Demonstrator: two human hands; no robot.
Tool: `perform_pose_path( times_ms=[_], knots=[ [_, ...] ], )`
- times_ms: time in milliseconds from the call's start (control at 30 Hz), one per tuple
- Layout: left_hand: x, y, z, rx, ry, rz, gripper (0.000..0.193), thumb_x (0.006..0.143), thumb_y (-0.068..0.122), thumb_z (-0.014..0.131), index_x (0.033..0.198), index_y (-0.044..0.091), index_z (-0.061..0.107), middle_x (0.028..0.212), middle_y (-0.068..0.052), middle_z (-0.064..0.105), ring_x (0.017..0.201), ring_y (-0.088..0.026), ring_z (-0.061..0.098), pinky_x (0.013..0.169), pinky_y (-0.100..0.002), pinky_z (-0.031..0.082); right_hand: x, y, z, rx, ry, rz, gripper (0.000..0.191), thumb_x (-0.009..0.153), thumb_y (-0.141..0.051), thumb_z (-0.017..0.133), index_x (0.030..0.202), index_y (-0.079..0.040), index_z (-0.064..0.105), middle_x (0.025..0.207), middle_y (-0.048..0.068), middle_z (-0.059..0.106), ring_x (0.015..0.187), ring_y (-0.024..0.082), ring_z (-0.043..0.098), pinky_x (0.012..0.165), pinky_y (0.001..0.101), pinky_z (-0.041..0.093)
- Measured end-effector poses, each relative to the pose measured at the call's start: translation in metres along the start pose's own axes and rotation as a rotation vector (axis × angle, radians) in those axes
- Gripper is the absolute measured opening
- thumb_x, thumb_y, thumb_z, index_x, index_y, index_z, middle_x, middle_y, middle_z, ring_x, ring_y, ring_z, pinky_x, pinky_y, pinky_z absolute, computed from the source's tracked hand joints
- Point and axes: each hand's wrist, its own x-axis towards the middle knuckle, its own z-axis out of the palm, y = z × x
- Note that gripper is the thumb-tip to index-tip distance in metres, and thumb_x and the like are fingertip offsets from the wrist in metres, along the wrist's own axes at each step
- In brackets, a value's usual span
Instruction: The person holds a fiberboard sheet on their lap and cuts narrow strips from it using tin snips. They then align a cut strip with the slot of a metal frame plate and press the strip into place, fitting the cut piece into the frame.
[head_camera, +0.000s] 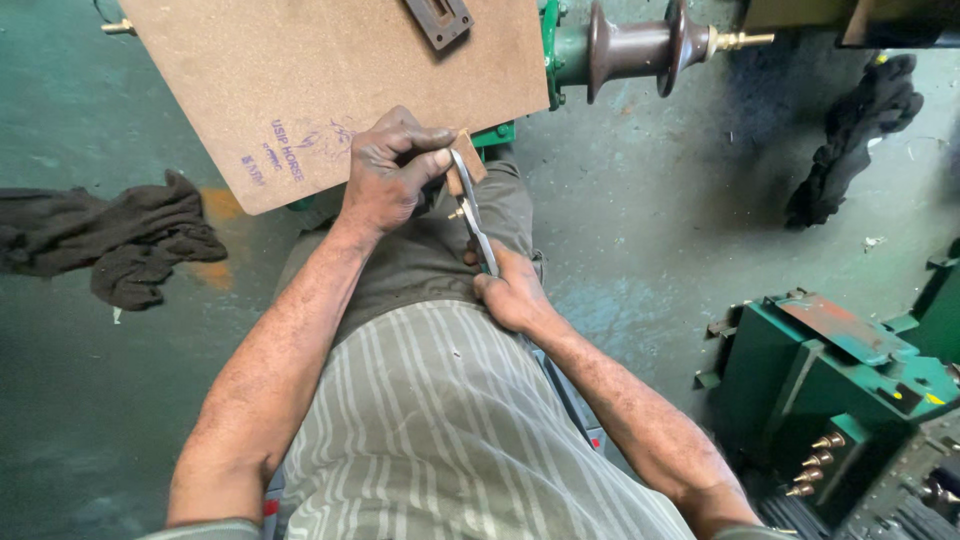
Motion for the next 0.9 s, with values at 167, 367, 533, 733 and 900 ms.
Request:
perform_pose_path(
  times_ms=[167,367,533,733,900],
  knots=[
    [-0.001,-0.003,-0.002,0.005,0.018,0.03,0.023,0.09,0.002,0.08,0.112,0.001,0.08,0.091,-0.002,0.06,0.086,-0.011,0.057,0.08,-0.024,0.05,0.013,0.0,0.009,-0.081,0.078,0.018,0.032,0.082,-0.009,0.062,0.112,-0.008,0.069,0.1,0.012,0.077,0.099,0.029,0.073,0.091,0.0395,0.054],
    [0.001,0.001,-0.009,-0.119,0.016,-0.023,0.022,0.093,0.004,0.081,0.114,-0.001,0.077,0.095,0.0,0.061,0.088,-0.008,0.058,0.079,-0.022,0.049,0.023,0.003,0.013,-0.103,0.162,-0.181,0.02,0.084,-0.009,0.065,0.103,-0.008,0.07,0.086,0.015,0.073,0.084,0.036,0.073,0.078,0.0436,0.055],
    [0.005,0.007,-0.014,-0.253,0.019,-0.259,0.018,0.092,0.003,0.078,0.109,0.0,0.076,0.088,0.001,0.061,0.07,-0.007,0.057,0.059,-0.022,0.05,0.031,0.008,0.016,-0.1,0.164,-0.16,0.012,0.084,-0.011,0.067,0.095,-0.009,0.07,0.081,0.018,0.071,0.079,0.038,0.071,0.074,0.046,0.054],
    [0.005,0.007,-0.01,-0.156,-0.025,-0.096,0.015,0.092,-0.006,0.073,0.106,-0.002,0.076,0.097,0.0,0.063,0.075,-0.009,0.067,0.065,-0.024,0.057,0.035,0.012,0.021,-0.18,0.172,-0.029,0.015,0.079,-0.016,0.067,0.093,-0.011,0.071,0.084,0.017,0.073,0.083,0.04,0.071,0.076,0.0492,0.054],
    [0.011,0.01,-0.012,-0.197,0.179,-0.238,0.018,0.091,-0.004,0.076,0.108,0.0,0.078,0.097,-0.006,0.073,0.085,-0.01,0.068,0.078,-0.024,0.059,0.031,-0.004,0.01,-0.27,0.116,-0.053,0.032,0.082,-0.018,0.067,0.114,-0.013,0.07,0.091,0.022,0.071,0.09,0.045,0.068,0.081,0.0533,0.051]
  ],
)
